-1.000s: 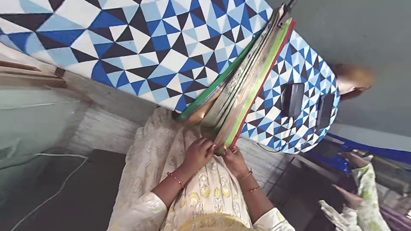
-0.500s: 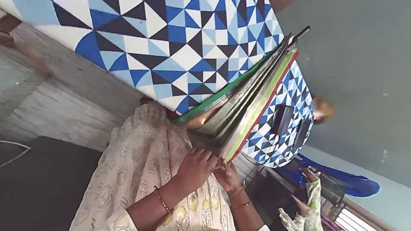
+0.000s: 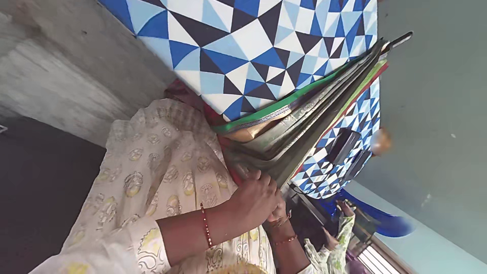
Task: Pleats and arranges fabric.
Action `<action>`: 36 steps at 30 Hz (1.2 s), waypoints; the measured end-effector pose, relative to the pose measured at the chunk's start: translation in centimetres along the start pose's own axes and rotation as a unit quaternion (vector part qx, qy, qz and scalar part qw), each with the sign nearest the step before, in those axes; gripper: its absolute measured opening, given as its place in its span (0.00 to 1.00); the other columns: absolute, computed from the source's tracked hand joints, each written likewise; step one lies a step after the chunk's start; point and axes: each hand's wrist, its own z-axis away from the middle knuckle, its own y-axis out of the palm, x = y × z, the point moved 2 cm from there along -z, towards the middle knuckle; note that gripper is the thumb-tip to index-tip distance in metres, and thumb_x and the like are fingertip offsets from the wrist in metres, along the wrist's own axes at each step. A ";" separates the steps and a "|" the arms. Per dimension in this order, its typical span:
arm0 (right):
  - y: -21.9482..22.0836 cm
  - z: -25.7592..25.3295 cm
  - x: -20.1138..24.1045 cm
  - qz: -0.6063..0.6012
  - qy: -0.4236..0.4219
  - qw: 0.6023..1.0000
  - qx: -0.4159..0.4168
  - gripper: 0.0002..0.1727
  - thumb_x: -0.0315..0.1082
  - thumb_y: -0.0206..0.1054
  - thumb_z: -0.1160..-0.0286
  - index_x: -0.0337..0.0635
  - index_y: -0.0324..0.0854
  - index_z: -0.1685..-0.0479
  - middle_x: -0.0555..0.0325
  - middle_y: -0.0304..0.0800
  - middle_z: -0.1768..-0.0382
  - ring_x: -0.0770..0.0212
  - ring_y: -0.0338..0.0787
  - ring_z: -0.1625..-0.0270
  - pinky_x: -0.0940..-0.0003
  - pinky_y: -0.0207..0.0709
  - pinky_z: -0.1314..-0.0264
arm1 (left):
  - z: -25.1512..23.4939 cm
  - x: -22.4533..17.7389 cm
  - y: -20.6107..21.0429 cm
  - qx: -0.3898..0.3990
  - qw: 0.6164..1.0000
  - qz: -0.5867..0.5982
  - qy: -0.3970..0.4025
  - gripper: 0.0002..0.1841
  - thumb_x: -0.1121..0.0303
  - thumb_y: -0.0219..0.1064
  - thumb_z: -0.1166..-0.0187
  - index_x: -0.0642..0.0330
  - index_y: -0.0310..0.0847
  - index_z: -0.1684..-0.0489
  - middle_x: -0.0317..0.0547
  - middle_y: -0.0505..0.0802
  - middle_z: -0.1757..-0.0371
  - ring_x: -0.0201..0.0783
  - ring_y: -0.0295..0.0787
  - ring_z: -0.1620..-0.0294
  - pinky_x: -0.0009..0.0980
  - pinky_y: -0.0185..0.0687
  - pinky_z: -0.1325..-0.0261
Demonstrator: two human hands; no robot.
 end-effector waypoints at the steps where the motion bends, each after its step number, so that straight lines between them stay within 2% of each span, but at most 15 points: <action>1: 1.9 0.1 0.8 0.012 0.012 0.997 -0.072 0.06 0.35 0.79 0.38 0.50 0.93 0.63 0.67 0.96 0.69 0.74 0.94 0.64 0.75 0.88 0.55 | -0.1 -0.2 -0.3 0.022 1.000 0.010 0.001 0.10 0.79 0.65 0.24 0.65 0.87 0.49 0.58 0.92 0.51 0.56 0.90 0.46 0.50 0.80 0.43; 2: 4.7 0.0 1.7 0.030 0.029 0.982 -0.184 0.06 0.28 0.77 0.47 0.47 0.85 0.72 0.66 0.92 0.78 0.74 0.90 0.74 0.77 0.84 0.67 | -0.3 -0.4 -0.5 0.037 0.999 0.013 0.004 0.11 0.80 0.65 0.23 0.67 0.86 0.47 0.60 0.91 0.50 0.58 0.89 0.45 0.51 0.79 0.42; 3: 6.2 -0.3 2.2 0.055 0.046 0.966 -0.249 0.07 0.24 0.72 0.49 0.45 0.81 0.76 0.66 0.88 0.83 0.75 0.86 0.80 0.78 0.80 0.73 | -0.4 -0.5 -0.6 0.037 0.999 0.001 0.009 0.11 0.81 0.65 0.24 0.68 0.86 0.48 0.60 0.91 0.50 0.57 0.89 0.45 0.50 0.79 0.43; 4: 6.8 -0.4 2.5 0.075 0.054 0.959 -0.267 0.06 0.21 0.67 0.43 0.43 0.78 0.76 0.66 0.86 0.84 0.75 0.84 0.82 0.78 0.79 0.75 | -0.5 -0.5 -0.6 0.035 0.999 -0.014 0.015 0.10 0.80 0.65 0.24 0.68 0.86 0.48 0.59 0.92 0.51 0.56 0.89 0.46 0.48 0.79 0.44; 8: 5.4 -0.2 2.1 0.060 0.045 0.971 -0.228 0.05 0.23 0.70 0.43 0.43 0.80 0.76 0.65 0.88 0.83 0.74 0.86 0.81 0.78 0.80 0.74 | -0.6 -0.5 -1.0 0.074 0.997 0.003 0.024 0.12 0.81 0.62 0.21 0.70 0.84 0.44 0.62 0.90 0.46 0.59 0.87 0.42 0.51 0.77 0.40; 10: 4.5 -0.2 1.7 0.053 0.035 0.977 -0.203 0.07 0.29 0.77 0.47 0.45 0.82 0.76 0.66 0.89 0.82 0.74 0.87 0.79 0.77 0.81 0.73 | -0.4 -0.5 -1.0 0.074 0.997 0.004 0.021 0.12 0.81 0.62 0.21 0.70 0.84 0.44 0.62 0.90 0.47 0.59 0.87 0.41 0.52 0.78 0.39; 12: 3.8 -0.3 1.3 0.051 0.027 0.986 -0.156 0.13 0.38 0.86 0.55 0.48 0.85 0.76 0.67 0.91 0.81 0.75 0.88 0.78 0.77 0.82 0.72 | -0.3 -0.5 -0.8 0.059 0.998 -0.010 0.020 0.11 0.81 0.62 0.22 0.70 0.85 0.45 0.61 0.90 0.49 0.58 0.88 0.44 0.50 0.78 0.42; 14: 2.3 -0.2 0.8 0.042 0.021 0.993 -0.105 0.14 0.43 0.87 0.53 0.50 0.88 0.72 0.67 0.93 0.77 0.74 0.91 0.73 0.76 0.85 0.67 | -0.3 -0.5 -0.7 0.051 0.998 -0.016 0.020 0.11 0.81 0.62 0.21 0.69 0.85 0.46 0.61 0.90 0.50 0.57 0.88 0.45 0.50 0.79 0.43; 18: 2.9 -0.1 0.9 0.026 0.016 0.991 -0.130 0.11 0.40 0.84 0.48 0.49 0.87 0.74 0.65 0.93 0.76 0.73 0.91 0.73 0.76 0.85 0.67 | -0.1 -0.2 -0.7 0.050 0.998 0.038 0.007 0.11 0.80 0.62 0.21 0.69 0.84 0.45 0.62 0.90 0.46 0.60 0.88 0.41 0.53 0.77 0.36; 21: 1.4 0.3 0.4 0.031 0.016 0.990 -0.135 0.18 0.48 0.90 0.58 0.51 0.87 0.76 0.69 0.89 0.81 0.75 0.87 0.78 0.75 0.85 0.68 | 0.5 0.4 0.0 0.009 0.998 0.061 -0.008 0.10 0.76 0.63 0.20 0.68 0.86 0.48 0.62 0.91 0.49 0.60 0.89 0.43 0.54 0.79 0.40; 23: -0.1 0.6 -0.1 0.012 0.011 0.996 -0.082 0.14 0.48 0.86 0.48 0.55 0.91 0.70 0.70 0.92 0.76 0.74 0.89 0.74 0.73 0.88 0.60 | 1.0 0.9 0.9 -0.046 0.998 0.051 -0.014 0.08 0.73 0.64 0.19 0.67 0.86 0.53 0.59 0.92 0.54 0.58 0.91 0.48 0.52 0.82 0.44; 24: -0.9 0.9 -0.3 0.003 0.006 1.000 -0.025 0.10 0.46 0.81 0.38 0.56 0.94 0.61 0.70 0.95 0.69 0.74 0.93 0.66 0.71 0.89 0.50 | 1.2 1.0 1.4 -0.076 0.996 0.048 -0.016 0.08 0.70 0.64 0.19 0.65 0.86 0.56 0.58 0.92 0.56 0.57 0.92 0.50 0.51 0.83 0.46; 25: -1.3 1.0 -0.4 0.003 0.000 1.000 0.006 0.10 0.45 0.78 0.33 0.57 0.94 0.56 0.70 0.97 0.65 0.73 0.94 0.61 0.71 0.88 0.46 | 1.4 1.1 1.9 -0.111 0.993 0.043 -0.017 0.08 0.68 0.65 0.20 0.64 0.87 0.59 0.56 0.92 0.59 0.56 0.93 0.53 0.49 0.85 0.49; 30: -1.7 1.4 -0.1 0.049 -0.008 0.999 -0.023 0.12 0.45 0.79 0.35 0.57 0.94 0.54 0.68 0.97 0.63 0.72 0.95 0.58 0.69 0.89 0.45 | 1.5 1.1 3.6 -0.206 0.977 0.038 -0.032 0.12 0.64 0.64 0.19 0.62 0.87 0.67 0.52 0.92 0.66 0.53 0.93 0.60 0.45 0.87 0.57; 36: -1.3 1.6 0.4 0.083 -0.003 0.996 -0.044 0.09 0.45 0.80 0.37 0.58 0.95 0.61 0.72 0.96 0.70 0.76 0.92 0.67 0.74 0.89 0.54 | 1.5 1.3 4.1 -0.223 0.974 0.036 -0.023 0.15 0.60 0.62 0.18 0.61 0.85 0.70 0.51 0.90 0.69 0.51 0.93 0.62 0.44 0.86 0.59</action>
